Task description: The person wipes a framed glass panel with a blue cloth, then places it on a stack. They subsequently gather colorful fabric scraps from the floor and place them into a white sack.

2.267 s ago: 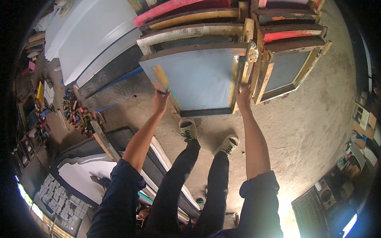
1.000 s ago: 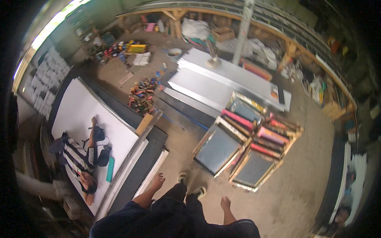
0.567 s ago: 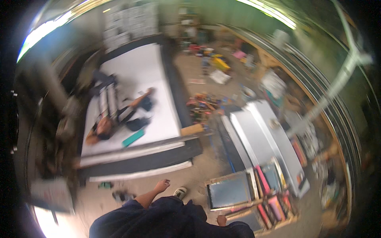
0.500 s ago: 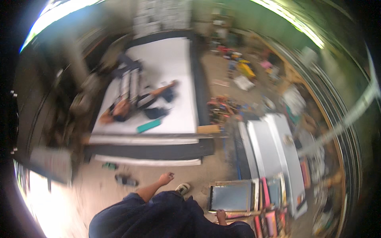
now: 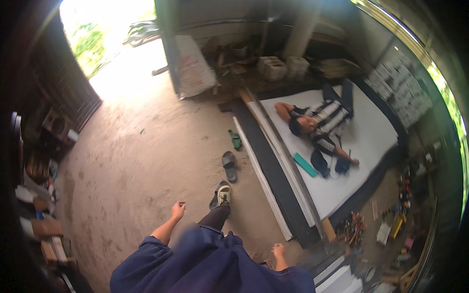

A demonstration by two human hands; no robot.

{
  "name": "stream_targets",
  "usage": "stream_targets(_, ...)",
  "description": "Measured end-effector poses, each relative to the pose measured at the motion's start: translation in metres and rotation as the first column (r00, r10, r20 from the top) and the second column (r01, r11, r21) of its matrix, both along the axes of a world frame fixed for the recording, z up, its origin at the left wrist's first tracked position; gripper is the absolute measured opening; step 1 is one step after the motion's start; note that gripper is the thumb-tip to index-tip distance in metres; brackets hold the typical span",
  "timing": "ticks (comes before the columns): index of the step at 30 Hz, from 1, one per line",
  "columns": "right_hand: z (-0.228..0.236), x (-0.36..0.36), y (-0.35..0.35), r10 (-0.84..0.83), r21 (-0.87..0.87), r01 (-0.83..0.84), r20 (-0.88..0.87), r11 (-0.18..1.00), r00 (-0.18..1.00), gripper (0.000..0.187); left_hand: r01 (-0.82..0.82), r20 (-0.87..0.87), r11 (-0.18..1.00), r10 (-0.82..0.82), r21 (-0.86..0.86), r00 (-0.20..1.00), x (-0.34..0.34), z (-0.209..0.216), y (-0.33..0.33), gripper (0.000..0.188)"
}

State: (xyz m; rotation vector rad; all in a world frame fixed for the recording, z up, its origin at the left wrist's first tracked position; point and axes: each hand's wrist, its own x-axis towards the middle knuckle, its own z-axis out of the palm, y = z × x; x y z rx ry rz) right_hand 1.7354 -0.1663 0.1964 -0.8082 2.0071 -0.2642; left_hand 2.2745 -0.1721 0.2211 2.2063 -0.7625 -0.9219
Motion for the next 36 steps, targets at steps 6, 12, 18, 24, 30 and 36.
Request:
stream_targets(6, 0.002, 0.183, -0.142, 0.576, -0.117, -0.566, 0.088, 0.816, 0.812, 0.022, -0.31, 0.092, 0.939, 0.299, 0.15, 0.95, 0.072, -0.042, 0.093, 0.024)
stream_targets(12, 0.003, 0.285, -0.286, 0.829, -0.229, -0.822, -0.09, 0.522, 0.552, 0.023, -0.379, -0.002, 0.909, 0.385, 0.172, 0.923, 0.118, -0.06, -0.005, 0.021)
stream_targets(18, 0.031, 0.382, -0.385, 0.782, 0.014, -0.782, -0.017, 0.623, 0.623, 0.026, -0.339, -0.132, 0.936, 0.35, 0.096, 0.928, 0.208, -0.062, -0.154, 0.023)
stream_targets(24, 0.051, 0.458, -0.487, 0.849, -0.113, -0.873, -0.204, 0.474, 0.487, 0.024, -0.259, -0.251, 0.962, 0.231, -0.084, 0.94, 0.279, 0.005, -0.293, 0.025)
stream_targets(30, 0.022, 0.556, -0.593, 0.845, -0.194, -0.872, -0.225, 0.449, 0.485, 0.023, -0.003, -0.032, 0.999, 0.001, -0.054, 0.999, 0.378, 0.024, -0.357, 0.025)
stream_targets(36, -0.036, 0.67, -0.703, 0.756, -0.158, -0.763, -0.115, 0.627, 0.644, 0.021, -0.181, 0.008, 0.962, 0.183, 0.206, 0.983, 0.507, -0.016, -0.365, 0.026)
